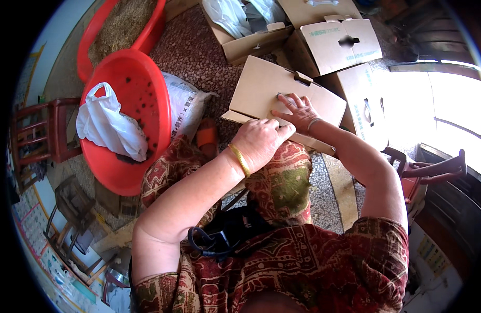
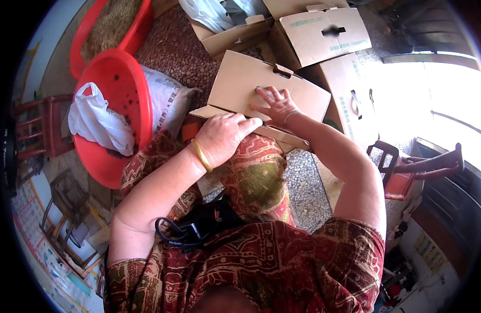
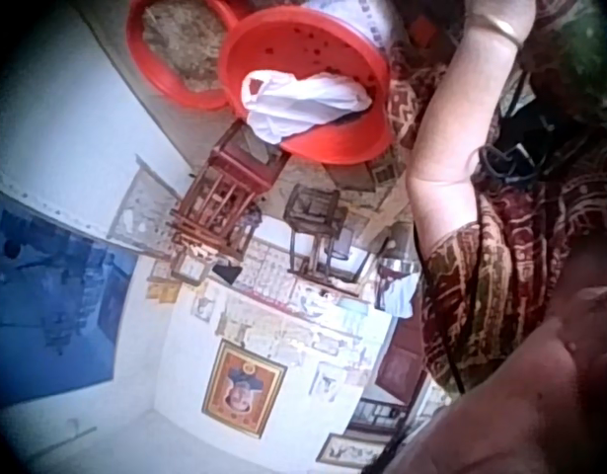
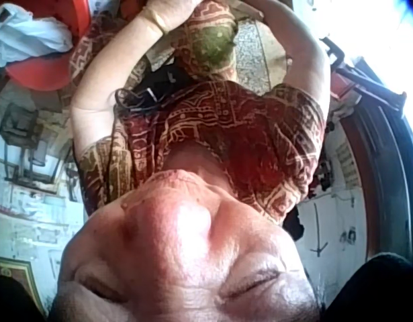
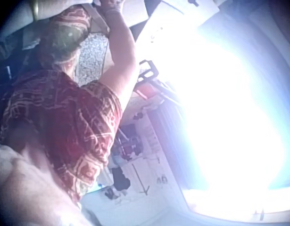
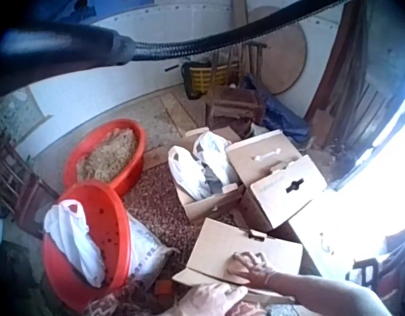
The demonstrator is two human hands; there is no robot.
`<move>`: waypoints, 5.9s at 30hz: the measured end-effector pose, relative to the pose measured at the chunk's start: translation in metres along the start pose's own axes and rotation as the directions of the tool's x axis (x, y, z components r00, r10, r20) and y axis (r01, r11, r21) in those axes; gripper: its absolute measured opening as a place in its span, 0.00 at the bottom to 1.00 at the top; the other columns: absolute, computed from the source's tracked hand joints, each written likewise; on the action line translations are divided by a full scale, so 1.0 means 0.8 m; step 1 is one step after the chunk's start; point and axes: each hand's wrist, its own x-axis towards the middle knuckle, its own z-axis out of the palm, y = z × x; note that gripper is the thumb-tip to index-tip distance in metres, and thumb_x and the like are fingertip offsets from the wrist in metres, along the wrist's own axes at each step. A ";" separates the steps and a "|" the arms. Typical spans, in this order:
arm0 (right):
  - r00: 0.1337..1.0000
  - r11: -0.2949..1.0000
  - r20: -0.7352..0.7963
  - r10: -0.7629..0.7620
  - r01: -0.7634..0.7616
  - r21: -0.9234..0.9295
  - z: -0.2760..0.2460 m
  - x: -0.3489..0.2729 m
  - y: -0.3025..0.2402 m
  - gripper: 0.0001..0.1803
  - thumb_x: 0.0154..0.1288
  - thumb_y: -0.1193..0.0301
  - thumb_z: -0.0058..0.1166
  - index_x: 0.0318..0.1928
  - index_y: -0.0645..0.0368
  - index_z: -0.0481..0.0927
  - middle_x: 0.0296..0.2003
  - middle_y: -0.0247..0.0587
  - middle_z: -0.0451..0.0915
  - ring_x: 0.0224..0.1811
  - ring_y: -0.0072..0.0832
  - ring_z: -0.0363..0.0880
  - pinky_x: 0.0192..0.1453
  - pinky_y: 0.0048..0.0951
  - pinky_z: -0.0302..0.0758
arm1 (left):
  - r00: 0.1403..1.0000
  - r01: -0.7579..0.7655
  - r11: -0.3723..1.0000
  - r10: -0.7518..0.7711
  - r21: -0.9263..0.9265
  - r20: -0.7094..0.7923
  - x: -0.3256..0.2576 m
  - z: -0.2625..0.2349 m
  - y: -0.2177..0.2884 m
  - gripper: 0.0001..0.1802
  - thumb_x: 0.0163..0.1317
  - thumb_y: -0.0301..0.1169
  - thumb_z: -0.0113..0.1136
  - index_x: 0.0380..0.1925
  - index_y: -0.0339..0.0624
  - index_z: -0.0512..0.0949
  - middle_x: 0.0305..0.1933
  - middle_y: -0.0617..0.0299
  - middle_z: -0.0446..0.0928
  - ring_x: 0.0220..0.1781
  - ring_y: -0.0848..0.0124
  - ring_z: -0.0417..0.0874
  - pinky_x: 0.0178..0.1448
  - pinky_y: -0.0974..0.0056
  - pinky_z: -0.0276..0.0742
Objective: The person sits on the floor and assembles multiple flat-packed cardboard boxes. They fold the side flaps, tuck the tabs into slots, and secure the box structure. The person handles several boxes sequentially, stacking the completed ones nearby.
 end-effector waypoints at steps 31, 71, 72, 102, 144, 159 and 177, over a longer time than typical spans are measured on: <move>0.818 0.611 -0.244 0.521 -0.158 0.775 -0.054 -0.060 0.087 0.12 0.60 0.68 0.49 0.43 0.56 0.79 0.41 0.46 0.78 0.42 0.40 0.77 0.46 0.30 0.73 | 0.978 0.210 0.963 -0.205 0.170 -0.050 0.076 0.055 -0.041 0.26 0.55 0.35 0.56 0.56 0.52 0.66 0.62 0.54 0.61 0.66 0.59 0.56 0.68 0.45 0.47; 0.893 0.841 0.017 0.450 -0.429 0.330 -0.032 0.001 0.025 0.12 0.54 0.63 0.50 0.35 0.56 0.77 0.28 0.46 0.80 0.34 0.41 0.79 0.39 0.39 0.75 | 0.727 0.296 0.901 -0.428 0.316 0.538 0.097 0.079 -0.045 0.32 0.56 0.40 0.55 0.62 0.58 0.59 0.69 0.49 0.49 0.70 0.59 0.51 0.68 0.40 0.43; 0.913 0.853 0.024 0.408 -0.390 0.348 -0.033 -0.001 0.028 0.12 0.52 0.63 0.51 0.34 0.56 0.77 0.28 0.46 0.79 0.34 0.41 0.79 0.39 0.39 0.75 | 0.733 0.304 0.903 -0.426 0.304 0.530 0.098 0.079 -0.045 0.33 0.56 0.40 0.55 0.63 0.57 0.57 0.68 0.49 0.50 0.70 0.59 0.51 0.68 0.40 0.43; 0.719 0.622 -0.265 0.642 -0.287 0.729 0.026 -0.048 0.081 0.16 0.51 0.62 0.57 0.42 0.51 0.78 0.39 0.42 0.78 0.41 0.40 0.76 0.45 0.36 0.73 | 0.694 0.142 0.919 -0.357 0.368 0.625 0.089 0.097 -0.020 0.31 0.55 0.40 0.54 0.61 0.55 0.62 0.67 0.35 0.45 0.68 0.50 0.55 0.67 0.39 0.41; 0.777 0.735 -0.293 0.556 -0.297 0.609 0.039 -0.033 0.094 0.16 0.53 0.61 0.52 0.44 0.44 0.78 0.40 0.35 0.76 0.44 0.39 0.72 0.47 0.39 0.70 | 0.708 0.098 0.914 -0.343 0.394 0.617 0.093 0.102 -0.021 0.28 0.53 0.40 0.56 0.56 0.53 0.67 0.65 0.32 0.48 0.64 0.50 0.60 0.67 0.39 0.43; 0.733 0.658 -0.083 0.675 -0.548 0.517 -0.010 -0.008 0.069 0.14 0.57 0.56 0.48 0.45 0.37 0.78 0.41 0.28 0.76 0.48 0.34 0.71 0.51 0.41 0.65 | 0.721 0.075 0.899 -0.347 0.431 0.599 0.095 0.111 -0.020 0.25 0.56 0.37 0.49 0.56 0.53 0.68 0.63 0.28 0.50 0.62 0.49 0.63 0.68 0.41 0.43; 0.740 0.587 -0.007 0.672 -0.527 0.615 0.002 -0.003 0.075 0.16 0.58 0.54 0.46 0.46 0.35 0.78 0.44 0.31 0.77 0.49 0.39 0.70 0.52 0.42 0.66 | 0.748 0.087 0.903 -0.337 0.420 0.572 0.090 0.116 -0.018 0.26 0.55 0.36 0.47 0.57 0.53 0.67 0.62 0.27 0.51 0.61 0.47 0.63 0.68 0.41 0.42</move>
